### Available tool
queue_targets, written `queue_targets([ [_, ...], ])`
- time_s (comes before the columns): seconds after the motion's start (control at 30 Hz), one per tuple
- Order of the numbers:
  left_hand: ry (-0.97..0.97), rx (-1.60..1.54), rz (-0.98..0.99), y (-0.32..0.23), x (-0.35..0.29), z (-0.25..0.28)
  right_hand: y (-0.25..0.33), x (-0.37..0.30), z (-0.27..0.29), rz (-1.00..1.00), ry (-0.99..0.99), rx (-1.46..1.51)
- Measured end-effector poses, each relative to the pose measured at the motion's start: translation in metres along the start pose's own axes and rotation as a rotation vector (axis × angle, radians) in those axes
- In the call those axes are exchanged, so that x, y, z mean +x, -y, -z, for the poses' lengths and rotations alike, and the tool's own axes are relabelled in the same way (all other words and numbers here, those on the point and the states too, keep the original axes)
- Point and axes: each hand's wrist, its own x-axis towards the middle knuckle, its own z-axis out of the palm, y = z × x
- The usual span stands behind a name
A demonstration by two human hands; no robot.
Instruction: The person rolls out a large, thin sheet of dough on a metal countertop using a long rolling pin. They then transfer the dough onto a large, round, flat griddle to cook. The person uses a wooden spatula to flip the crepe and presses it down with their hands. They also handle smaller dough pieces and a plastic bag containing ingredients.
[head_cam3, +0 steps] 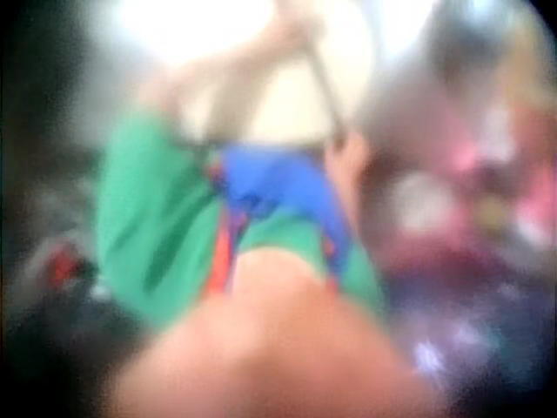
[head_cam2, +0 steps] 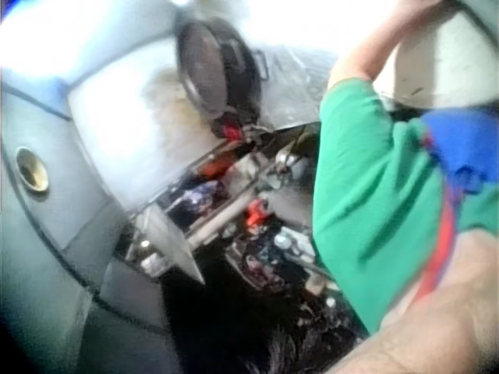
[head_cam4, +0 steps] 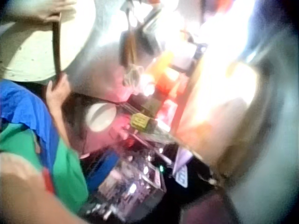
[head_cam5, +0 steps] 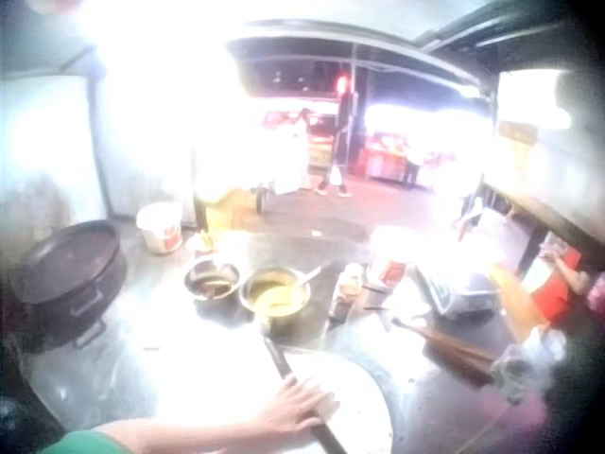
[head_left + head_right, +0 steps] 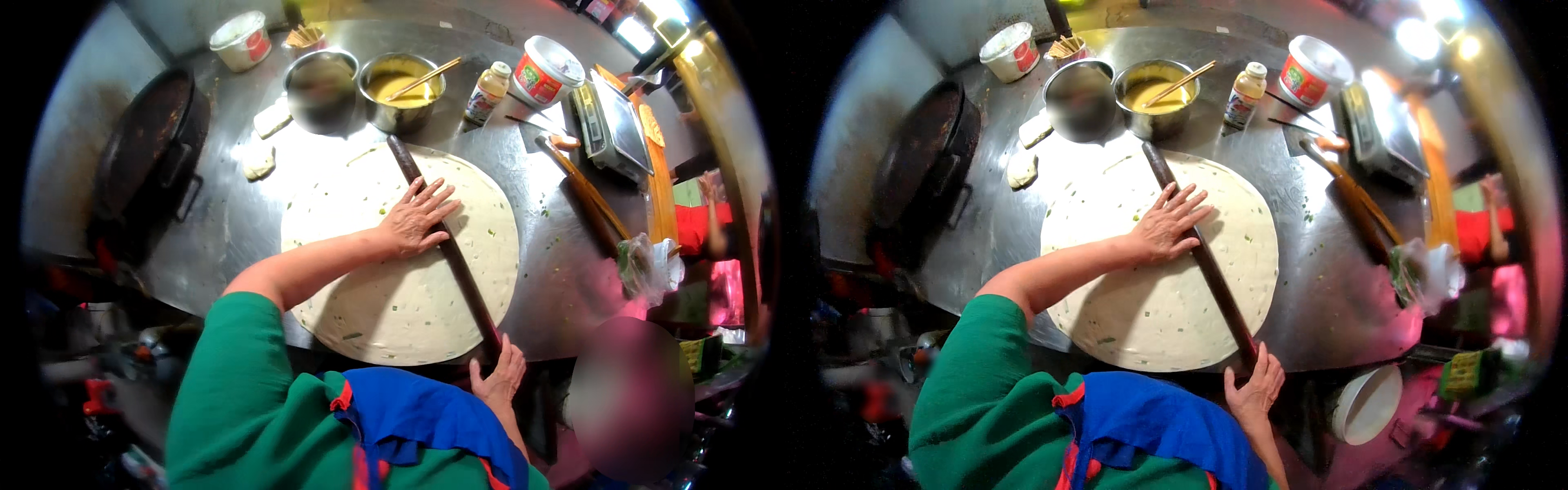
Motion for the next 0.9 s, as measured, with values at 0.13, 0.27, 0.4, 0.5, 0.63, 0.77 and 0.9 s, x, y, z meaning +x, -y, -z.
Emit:
queue_targets([
  [0.13,0.034,0.023,-0.002,-0.009,0.049,-0.023,-0.026,0.012,-0.015,-0.124,-0.023,-0.072],
  [0.27,0.133,0.048,0.064,-0.024,0.108,-0.054,-0.042,0.024,-0.004,-0.092,-0.002,-0.097],
  [0.4,0.088,-0.034,0.06,-0.035,0.155,-0.069,-0.057,0.029,-0.009,-0.121,-0.07,-0.129],
  [0.5,-0.037,-0.164,-0.003,-0.043,0.158,-0.078,-0.064,0.034,-0.018,-0.123,-0.138,-0.137],
  [0.63,0.036,-0.025,-0.081,-0.06,0.122,-0.083,-0.071,0.035,-0.027,-0.085,-0.195,-0.177],
  [0.77,0.097,0.021,-0.055,-0.071,0.14,-0.106,-0.074,0.044,-0.026,-0.054,-0.235,-0.233],
  [0.9,0.072,-0.077,-0.096,-0.08,0.166,-0.108,-0.097,0.043,-0.024,-0.04,-0.232,-0.11],
])
